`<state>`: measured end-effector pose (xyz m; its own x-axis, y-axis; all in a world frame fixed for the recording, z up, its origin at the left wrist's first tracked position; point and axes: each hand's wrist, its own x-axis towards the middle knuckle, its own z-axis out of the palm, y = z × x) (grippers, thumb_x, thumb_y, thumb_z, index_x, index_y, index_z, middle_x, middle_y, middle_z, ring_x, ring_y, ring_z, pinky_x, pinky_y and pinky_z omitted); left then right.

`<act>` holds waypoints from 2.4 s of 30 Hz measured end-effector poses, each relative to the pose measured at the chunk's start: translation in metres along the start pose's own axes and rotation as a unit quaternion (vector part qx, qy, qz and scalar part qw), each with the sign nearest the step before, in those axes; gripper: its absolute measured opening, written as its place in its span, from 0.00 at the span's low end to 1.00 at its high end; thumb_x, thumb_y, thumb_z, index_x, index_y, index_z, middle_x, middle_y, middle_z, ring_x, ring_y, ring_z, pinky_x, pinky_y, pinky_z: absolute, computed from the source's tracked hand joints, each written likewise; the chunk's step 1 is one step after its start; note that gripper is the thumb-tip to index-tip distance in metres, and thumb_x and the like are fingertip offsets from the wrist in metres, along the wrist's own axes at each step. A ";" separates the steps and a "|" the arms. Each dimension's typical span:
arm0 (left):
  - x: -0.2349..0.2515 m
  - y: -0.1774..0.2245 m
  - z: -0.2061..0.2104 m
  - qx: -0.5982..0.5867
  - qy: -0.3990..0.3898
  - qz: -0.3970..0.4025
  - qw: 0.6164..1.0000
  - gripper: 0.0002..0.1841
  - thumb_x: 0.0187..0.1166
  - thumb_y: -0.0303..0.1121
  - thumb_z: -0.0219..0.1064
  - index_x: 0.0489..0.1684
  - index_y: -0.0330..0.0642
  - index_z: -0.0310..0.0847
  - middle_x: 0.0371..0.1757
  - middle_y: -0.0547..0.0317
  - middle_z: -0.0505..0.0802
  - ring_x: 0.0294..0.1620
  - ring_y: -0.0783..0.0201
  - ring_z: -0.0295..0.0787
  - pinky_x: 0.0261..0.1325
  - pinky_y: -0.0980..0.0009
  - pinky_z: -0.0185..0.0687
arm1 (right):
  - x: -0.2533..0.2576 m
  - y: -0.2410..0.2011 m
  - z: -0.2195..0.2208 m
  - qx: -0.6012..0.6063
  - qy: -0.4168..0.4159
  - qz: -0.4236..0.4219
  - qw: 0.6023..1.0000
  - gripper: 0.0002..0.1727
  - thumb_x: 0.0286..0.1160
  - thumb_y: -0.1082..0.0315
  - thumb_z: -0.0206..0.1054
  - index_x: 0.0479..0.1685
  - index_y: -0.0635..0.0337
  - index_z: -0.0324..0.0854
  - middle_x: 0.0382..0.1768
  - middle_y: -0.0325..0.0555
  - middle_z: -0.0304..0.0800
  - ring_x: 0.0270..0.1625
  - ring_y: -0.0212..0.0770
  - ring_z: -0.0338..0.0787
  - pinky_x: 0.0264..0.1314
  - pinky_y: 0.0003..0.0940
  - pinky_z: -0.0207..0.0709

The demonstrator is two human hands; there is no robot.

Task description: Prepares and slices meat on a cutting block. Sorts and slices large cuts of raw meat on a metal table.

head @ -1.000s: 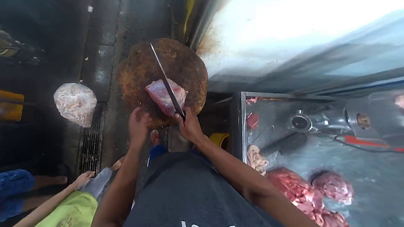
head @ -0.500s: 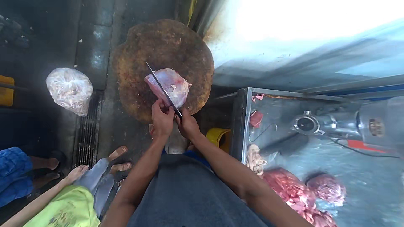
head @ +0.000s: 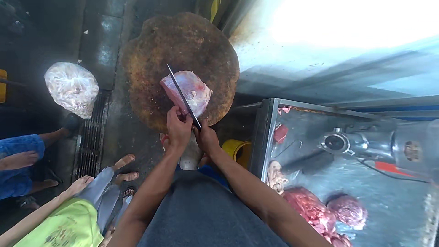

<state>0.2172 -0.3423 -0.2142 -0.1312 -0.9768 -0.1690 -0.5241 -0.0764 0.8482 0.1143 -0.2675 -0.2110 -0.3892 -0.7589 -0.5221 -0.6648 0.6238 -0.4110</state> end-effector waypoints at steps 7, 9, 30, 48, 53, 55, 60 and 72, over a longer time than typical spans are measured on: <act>0.006 0.005 0.005 0.014 0.025 -0.003 1.000 0.28 0.70 0.34 0.76 0.70 0.37 0.75 0.52 0.50 0.89 0.47 0.60 0.89 0.53 0.61 0.89 | -0.016 0.028 0.018 -0.036 -0.042 0.062 0.997 0.28 0.92 0.45 0.51 0.75 0.59 0.71 0.47 0.58 0.94 0.52 0.60 0.95 0.55 0.57 0.87; 0.006 0.006 0.006 0.021 0.031 -0.010 0.999 0.28 0.70 0.34 0.76 0.70 0.37 0.75 0.52 0.50 0.88 0.47 0.59 0.88 0.54 0.61 0.88 | -0.021 0.032 0.022 -0.042 -0.047 0.070 0.996 0.29 0.92 0.44 0.51 0.75 0.59 0.71 0.46 0.57 0.94 0.51 0.59 0.96 0.54 0.57 0.87; 0.062 -0.026 -0.061 -0.045 -0.207 -0.016 0.977 0.18 0.80 0.42 0.70 0.62 0.41 0.88 0.49 0.54 0.95 0.49 0.65 0.93 0.60 0.59 0.88 | -0.085 0.015 -0.012 -0.007 0.027 0.048 0.998 0.30 0.92 0.45 0.52 0.71 0.63 0.74 0.38 0.55 0.93 0.42 0.56 0.96 0.48 0.55 0.89; 0.063 -0.023 -0.066 -0.019 -0.227 -0.005 0.974 0.16 0.81 0.44 0.63 0.46 0.43 0.91 0.40 0.59 0.93 0.40 0.68 0.89 0.49 0.64 0.85 | -0.005 -0.070 -0.002 -0.046 0.047 0.052 0.996 0.29 0.93 0.46 0.50 0.74 0.63 0.70 0.46 0.55 0.93 0.50 0.55 0.96 0.56 0.51 0.88; 0.064 -0.022 -0.065 0.001 -0.237 -0.005 0.972 0.16 0.81 0.44 0.63 0.45 0.43 0.92 0.43 0.59 0.94 0.42 0.68 0.90 0.52 0.64 0.86 | 0.002 -0.064 0.004 -0.044 0.028 0.071 0.996 0.29 0.92 0.44 0.49 0.76 0.59 0.70 0.46 0.55 0.93 0.51 0.56 0.96 0.54 0.53 0.88; 0.063 -0.022 -0.063 0.004 -0.233 -0.002 0.973 0.16 0.80 0.45 0.64 0.43 0.43 0.91 0.41 0.59 0.93 0.40 0.68 0.89 0.50 0.64 0.85 | 0.002 -0.060 0.007 -0.039 0.021 0.084 0.995 0.29 0.92 0.44 0.50 0.76 0.58 0.69 0.47 0.56 0.93 0.51 0.58 0.96 0.54 0.55 0.88; 0.055 -0.011 -0.056 0.030 -0.184 -0.024 0.982 0.15 0.75 0.45 0.67 0.46 0.44 0.91 0.41 0.58 0.94 0.43 0.65 0.91 0.52 0.60 0.87 | -0.003 -0.034 0.021 -0.044 -0.002 0.119 0.992 0.31 0.92 0.42 0.50 0.78 0.55 0.69 0.48 0.55 0.94 0.53 0.58 0.96 0.56 0.57 0.87; 0.055 -0.008 -0.066 0.046 -0.053 -0.152 0.986 0.13 0.76 0.39 0.70 0.46 0.40 0.90 0.39 0.51 0.93 0.45 0.55 0.91 0.53 0.51 0.85 | -0.051 0.021 0.030 -0.116 -0.071 0.177 0.975 0.31 0.92 0.41 0.48 0.77 0.55 0.69 0.50 0.57 0.94 0.55 0.58 0.96 0.55 0.57 0.88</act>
<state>0.2695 -0.4086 -0.1968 -0.0412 -0.8843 -0.4651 -0.6264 -0.3398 0.7015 0.1390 -0.2096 -0.2153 -0.5388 -0.4608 -0.7052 -0.6376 0.7702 -0.0161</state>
